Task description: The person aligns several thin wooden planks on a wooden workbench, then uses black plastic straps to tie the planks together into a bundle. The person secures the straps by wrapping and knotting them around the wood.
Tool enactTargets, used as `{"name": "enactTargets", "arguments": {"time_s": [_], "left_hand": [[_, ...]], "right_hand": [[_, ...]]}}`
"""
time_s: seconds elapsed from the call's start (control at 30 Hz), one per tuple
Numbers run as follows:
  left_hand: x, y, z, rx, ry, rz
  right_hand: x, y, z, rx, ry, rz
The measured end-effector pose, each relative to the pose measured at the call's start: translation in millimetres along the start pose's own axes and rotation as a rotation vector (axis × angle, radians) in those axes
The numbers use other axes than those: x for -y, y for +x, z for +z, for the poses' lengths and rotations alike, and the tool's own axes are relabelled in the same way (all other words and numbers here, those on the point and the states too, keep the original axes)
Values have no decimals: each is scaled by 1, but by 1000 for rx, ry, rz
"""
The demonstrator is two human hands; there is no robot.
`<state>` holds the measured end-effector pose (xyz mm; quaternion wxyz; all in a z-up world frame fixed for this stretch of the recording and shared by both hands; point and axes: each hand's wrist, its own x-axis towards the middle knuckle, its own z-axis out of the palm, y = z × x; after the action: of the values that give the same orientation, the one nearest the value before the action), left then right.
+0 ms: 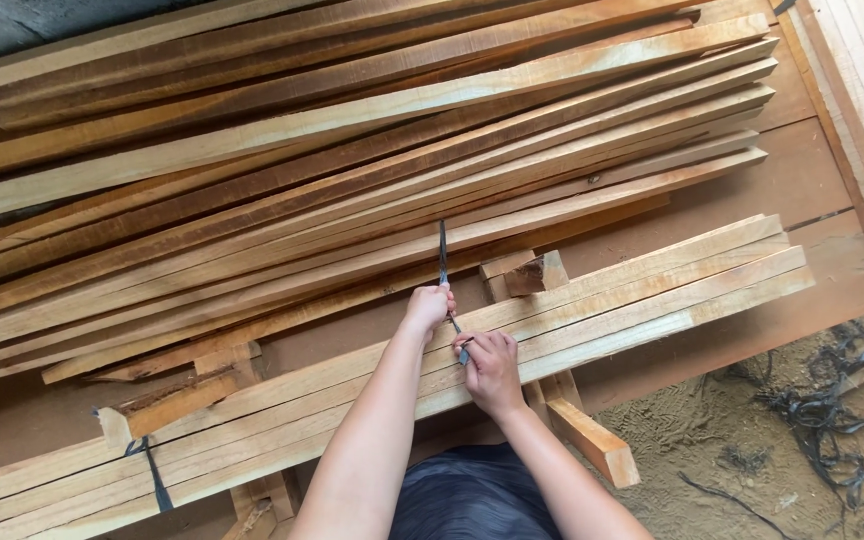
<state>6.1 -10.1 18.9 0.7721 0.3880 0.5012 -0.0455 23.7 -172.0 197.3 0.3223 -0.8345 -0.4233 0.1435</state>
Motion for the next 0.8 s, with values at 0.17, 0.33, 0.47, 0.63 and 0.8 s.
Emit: {"name": "enactTargets", "arguments": {"time_s": [0.17, 0.33, 0.47, 0.63, 0.8], "left_hand": [[-7, -4, 3, -1, 54, 13], [-12, -23, -1, 15, 9, -41], [-10, -38, -9, -63, 257, 350], [-18, -75, -17, -227, 405, 617], [-33, -111, -11, -313, 452, 547]], "right_hand": [[-15, 12, 13, -65, 217, -10], [5, 38, 12, -82, 468, 371], [13, 60, 12, -151, 523, 527], [6, 70, 15, -74, 580, 725], [15, 76, 2, 89, 365, 702]]}}
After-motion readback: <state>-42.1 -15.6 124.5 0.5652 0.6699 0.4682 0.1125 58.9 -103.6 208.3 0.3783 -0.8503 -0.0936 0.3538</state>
